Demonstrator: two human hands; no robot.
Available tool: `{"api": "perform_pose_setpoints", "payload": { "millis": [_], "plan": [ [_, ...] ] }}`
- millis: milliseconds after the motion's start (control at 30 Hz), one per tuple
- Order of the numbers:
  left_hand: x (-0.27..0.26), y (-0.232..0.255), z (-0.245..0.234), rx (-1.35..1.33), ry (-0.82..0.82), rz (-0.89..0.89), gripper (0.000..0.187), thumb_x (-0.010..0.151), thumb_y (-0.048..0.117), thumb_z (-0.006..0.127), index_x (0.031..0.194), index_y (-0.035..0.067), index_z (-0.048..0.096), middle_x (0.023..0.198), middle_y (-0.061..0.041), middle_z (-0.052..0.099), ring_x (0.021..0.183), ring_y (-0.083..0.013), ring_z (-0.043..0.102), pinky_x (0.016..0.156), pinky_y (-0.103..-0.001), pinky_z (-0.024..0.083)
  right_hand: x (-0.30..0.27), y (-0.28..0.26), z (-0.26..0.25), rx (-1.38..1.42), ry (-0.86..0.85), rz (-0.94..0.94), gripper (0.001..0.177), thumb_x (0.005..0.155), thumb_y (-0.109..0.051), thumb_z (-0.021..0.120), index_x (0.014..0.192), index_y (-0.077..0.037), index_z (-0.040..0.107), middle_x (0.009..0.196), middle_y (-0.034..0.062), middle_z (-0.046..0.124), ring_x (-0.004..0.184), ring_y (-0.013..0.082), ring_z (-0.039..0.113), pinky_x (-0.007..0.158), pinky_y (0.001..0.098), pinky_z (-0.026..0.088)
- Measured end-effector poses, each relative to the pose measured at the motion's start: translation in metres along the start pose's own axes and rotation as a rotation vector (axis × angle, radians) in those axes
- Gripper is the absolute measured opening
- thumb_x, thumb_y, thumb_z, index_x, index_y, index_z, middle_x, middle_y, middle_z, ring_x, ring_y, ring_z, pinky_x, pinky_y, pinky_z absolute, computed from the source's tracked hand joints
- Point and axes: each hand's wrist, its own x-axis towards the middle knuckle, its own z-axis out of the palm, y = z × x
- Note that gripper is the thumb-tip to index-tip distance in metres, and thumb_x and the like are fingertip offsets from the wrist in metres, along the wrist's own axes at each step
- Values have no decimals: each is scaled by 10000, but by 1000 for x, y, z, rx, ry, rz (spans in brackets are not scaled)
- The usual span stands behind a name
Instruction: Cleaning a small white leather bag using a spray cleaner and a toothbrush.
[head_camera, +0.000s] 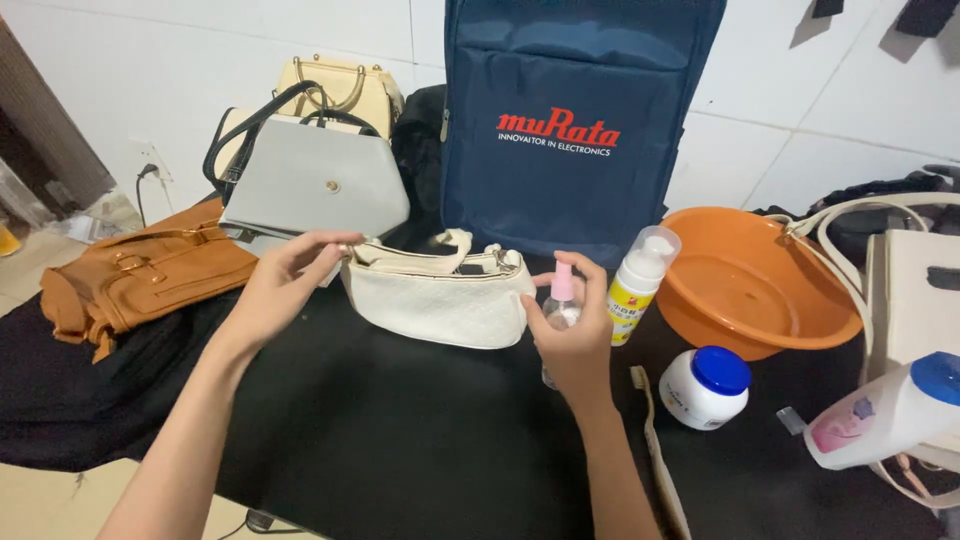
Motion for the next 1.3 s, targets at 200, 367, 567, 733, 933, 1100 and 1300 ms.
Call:
{"api": "perform_pose_setpoints", "payload": {
  "millis": [200,367,567,733,933,1100,1300],
  "plan": [
    [-4,-57,17,69,224,167,211,1003,152,677,1166,197,803,907,-112,745,881,-204,676,759,-338,552,-6,10,2,-171,130,34,509,866,13,770,1319,-91,561,992,101,753,903,280,741,853,392,600],
    [-7,-49,64,-41,407,175,185,1064,221,657,952,144,783,849,-61,682,794,-167,598,751,-319,498,-18,7,13,-289,46,-30,439,846,3,759,1259,-78,633,1136,109,744,989,301,743,851,402,605],
    [-11,-52,103,-107,481,132,286,1090,241,607,862,86,680,810,-67,579,717,-176,514,667,-312,418,-32,15,28,-354,-134,-86,394,869,-14,721,1246,-111,663,1117,60,753,938,259,767,780,357,633],
    [-12,-60,101,-99,494,213,296,1101,251,584,878,80,676,780,-64,575,695,-166,529,662,-316,431,-35,20,36,-373,-162,-89,352,879,-18,714,1216,-113,676,1100,44,761,909,252,775,732,333,630],
    [-17,-50,97,-82,517,211,326,1113,259,546,883,79,691,819,-66,642,732,-200,601,671,-331,470,-30,16,30,-385,-220,-59,361,880,-37,689,1221,-149,653,1102,32,759,881,258,774,720,338,638],
    [-20,-52,93,-74,621,226,293,1101,243,580,874,100,700,812,-49,662,754,-202,624,658,-320,482,-28,14,21,-459,-343,105,353,924,-84,630,1253,-211,640,1130,-1,756,935,269,764,752,383,623],
    [-17,-58,92,-100,662,222,286,1102,225,583,873,103,702,824,-54,691,773,-212,642,680,-332,491,-20,11,13,-459,-402,268,338,934,-112,617,1247,-240,633,1113,6,777,924,292,772,771,394,602]
  ]
}}
